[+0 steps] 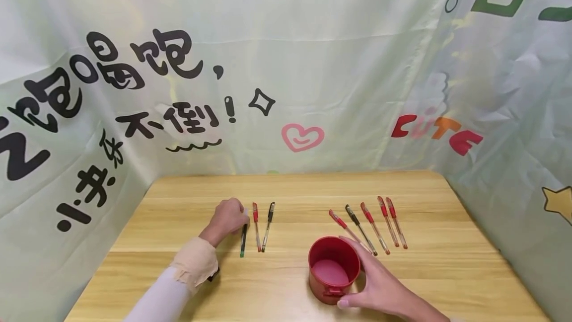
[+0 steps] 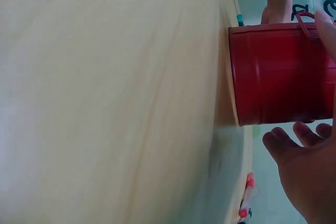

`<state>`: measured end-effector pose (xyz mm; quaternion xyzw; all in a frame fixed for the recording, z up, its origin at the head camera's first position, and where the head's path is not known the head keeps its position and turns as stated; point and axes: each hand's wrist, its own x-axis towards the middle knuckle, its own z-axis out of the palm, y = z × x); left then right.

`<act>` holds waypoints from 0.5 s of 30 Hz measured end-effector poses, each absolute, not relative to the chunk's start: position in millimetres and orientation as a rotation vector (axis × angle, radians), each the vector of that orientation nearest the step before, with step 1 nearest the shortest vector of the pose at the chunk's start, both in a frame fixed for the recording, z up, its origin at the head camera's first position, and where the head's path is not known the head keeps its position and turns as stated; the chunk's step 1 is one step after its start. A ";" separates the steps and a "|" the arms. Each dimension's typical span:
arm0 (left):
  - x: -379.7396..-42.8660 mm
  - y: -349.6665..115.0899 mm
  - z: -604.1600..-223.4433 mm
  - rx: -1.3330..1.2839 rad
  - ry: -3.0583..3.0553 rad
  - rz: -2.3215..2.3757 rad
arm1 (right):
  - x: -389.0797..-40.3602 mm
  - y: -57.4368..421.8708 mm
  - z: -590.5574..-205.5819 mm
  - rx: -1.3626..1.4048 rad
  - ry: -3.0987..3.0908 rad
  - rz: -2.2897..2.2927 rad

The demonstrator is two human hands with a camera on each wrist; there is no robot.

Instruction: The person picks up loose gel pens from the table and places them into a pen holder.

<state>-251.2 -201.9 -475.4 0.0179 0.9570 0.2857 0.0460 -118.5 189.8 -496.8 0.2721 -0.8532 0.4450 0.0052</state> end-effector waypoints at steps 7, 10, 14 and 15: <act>-256.4 -198.6 -475.1 0.089 3.007 0.760 | -120.9 182.9 -496.8 0.903 -2.593 1.569; -257.3 -197.7 -475.4 0.087 3.015 0.732 | -119.4 180.3 -497.2 0.871 -2.607 1.603; -257.7 -196.9 -476.6 0.099 3.019 0.715 | -118.8 177.6 -498.3 0.880 -2.593 1.572; -258.0 -196.9 -476.9 0.101 3.018 0.717 | -118.9 176.9 -498.4 0.872 -2.592 1.565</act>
